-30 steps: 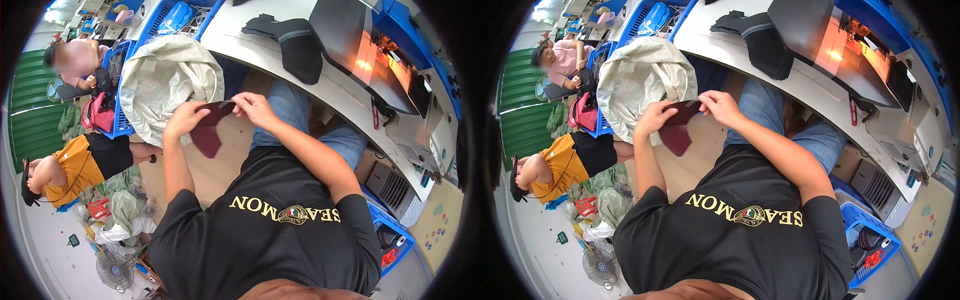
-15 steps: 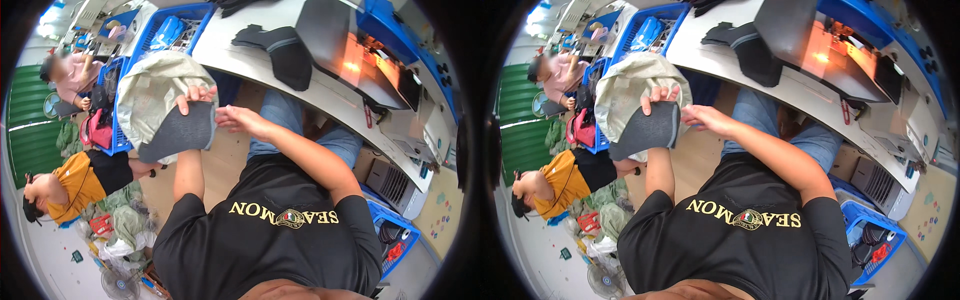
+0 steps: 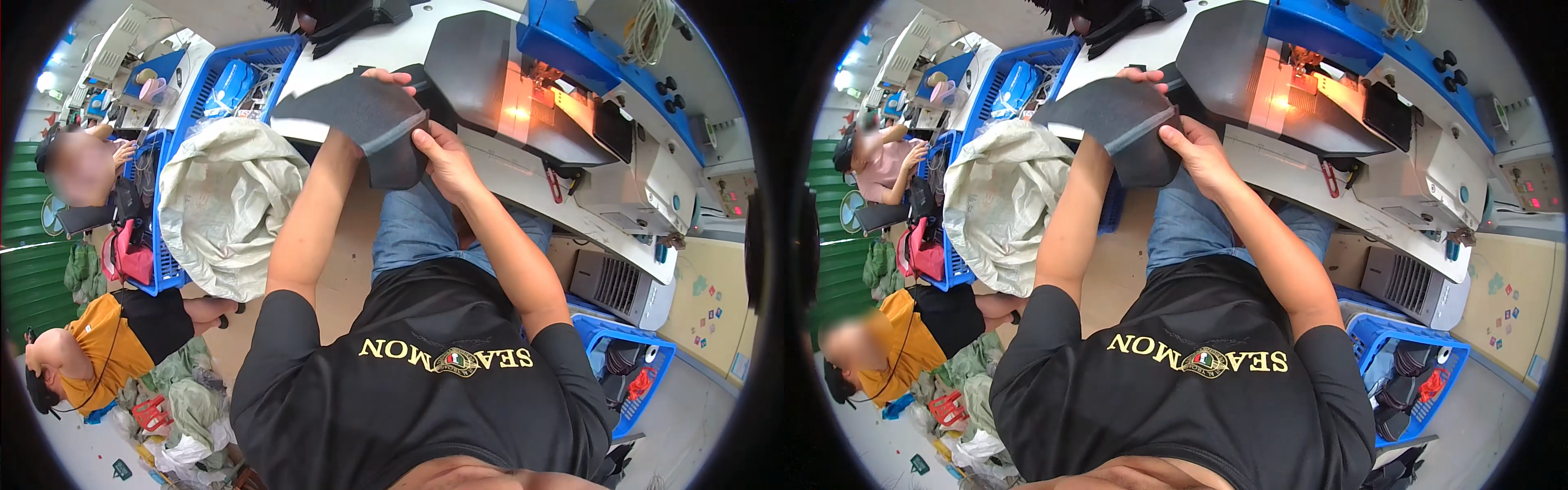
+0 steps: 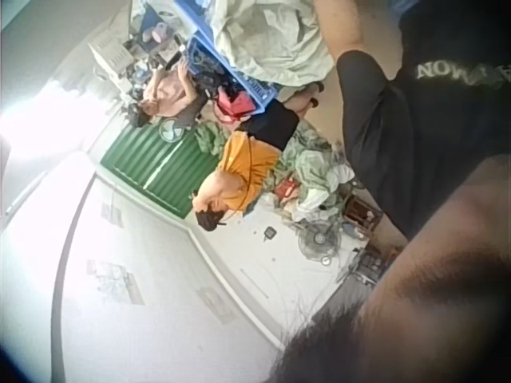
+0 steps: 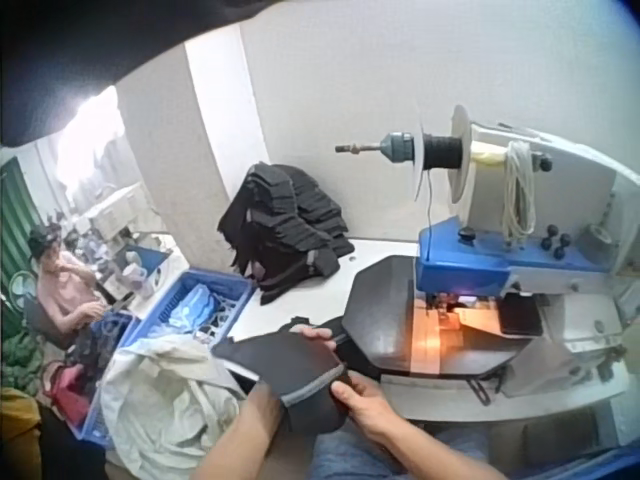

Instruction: The person repeatedly picks up black fabric pieces from a white sack inside a blue crate, briefly inspects them, and places them on the table next to a sewing machine. The person continues this cycle, stacking the pieces on the table throughout the clip.

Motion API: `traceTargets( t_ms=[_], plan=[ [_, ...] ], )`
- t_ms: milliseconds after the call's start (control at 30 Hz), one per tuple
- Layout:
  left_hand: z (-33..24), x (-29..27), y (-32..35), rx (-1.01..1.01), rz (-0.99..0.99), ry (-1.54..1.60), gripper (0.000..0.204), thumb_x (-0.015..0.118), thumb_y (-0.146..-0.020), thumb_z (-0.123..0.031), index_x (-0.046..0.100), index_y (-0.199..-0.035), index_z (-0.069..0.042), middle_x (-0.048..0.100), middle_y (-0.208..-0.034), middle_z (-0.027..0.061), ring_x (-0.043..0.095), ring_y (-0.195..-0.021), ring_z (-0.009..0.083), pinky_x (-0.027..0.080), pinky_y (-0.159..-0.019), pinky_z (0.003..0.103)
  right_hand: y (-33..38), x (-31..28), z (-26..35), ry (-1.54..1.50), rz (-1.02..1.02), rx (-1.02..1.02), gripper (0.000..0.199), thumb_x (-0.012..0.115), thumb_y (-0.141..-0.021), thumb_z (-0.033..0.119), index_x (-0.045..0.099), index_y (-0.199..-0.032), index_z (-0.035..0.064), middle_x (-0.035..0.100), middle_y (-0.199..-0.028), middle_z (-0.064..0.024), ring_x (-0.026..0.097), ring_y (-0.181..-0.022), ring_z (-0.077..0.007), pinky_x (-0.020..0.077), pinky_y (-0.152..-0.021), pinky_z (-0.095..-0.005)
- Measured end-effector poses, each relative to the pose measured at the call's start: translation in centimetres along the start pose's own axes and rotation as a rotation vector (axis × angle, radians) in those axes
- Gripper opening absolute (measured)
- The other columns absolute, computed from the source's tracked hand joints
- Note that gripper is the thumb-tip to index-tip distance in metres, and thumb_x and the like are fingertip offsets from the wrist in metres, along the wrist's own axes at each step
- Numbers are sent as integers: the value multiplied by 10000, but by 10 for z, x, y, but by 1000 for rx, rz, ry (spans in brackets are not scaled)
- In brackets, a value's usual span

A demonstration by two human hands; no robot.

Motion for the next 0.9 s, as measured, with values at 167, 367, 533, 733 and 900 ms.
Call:
traceTargets(
  t_ms=[167,367,533,733,900],
  plan=[
    [-18,-39,-25,-56,-315,-120,352,497,-953,-294,610,-1099,5,671,-1047,147,648,-975,254,535,-838,364,-12,-19,8,334,-199,-112,547,653,-897,423,586,-1239,1,640,-1177,-88,567,-1096,-166,397,-985,-282],
    [-25,-1,-10,16,-496,-87,252,544,-908,-164,611,-1087,0,653,-1073,114,610,-1012,214,465,-922,348,-26,-26,12,638,-423,-194,449,663,-910,324,607,-1205,-10,670,-1077,-44,574,-982,-92,450,-886,-247],
    [-14,-29,-19,135,-622,-376,328,555,-837,-21,567,-1161,24,628,-1061,102,589,-968,188,458,-890,311,-15,-37,6,383,-546,-157,338,645,-920,265,629,-1081,-32,680,-984,-87,638,-852,-141,505,-734,-275],
    [-1,-50,-26,71,-838,-413,707,580,-796,9,290,-1440,45,459,-1321,213,497,-1156,288,432,-967,379,59,-54,-58,162,-491,-15,263,569,-956,216,638,-899,-31,674,-835,-96,651,-718,-146,529,-661,-284],
    [-4,-46,-28,97,-913,-675,534,593,-783,-49,481,-1304,-26,500,-1262,240,511,-1132,295,429,-947,389,63,5,-141,656,119,208,238,605,-897,252,696,-869,34,680,-857,-125,668,-738,-206,534,-674,-347]
  ],
)
Point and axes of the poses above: each hand's wrist, its own y-axis away from the middle knuckle, its own x-axis out of the palm, z = x × y, the point moved 5 cm from there along -y, towards the middle knuckle
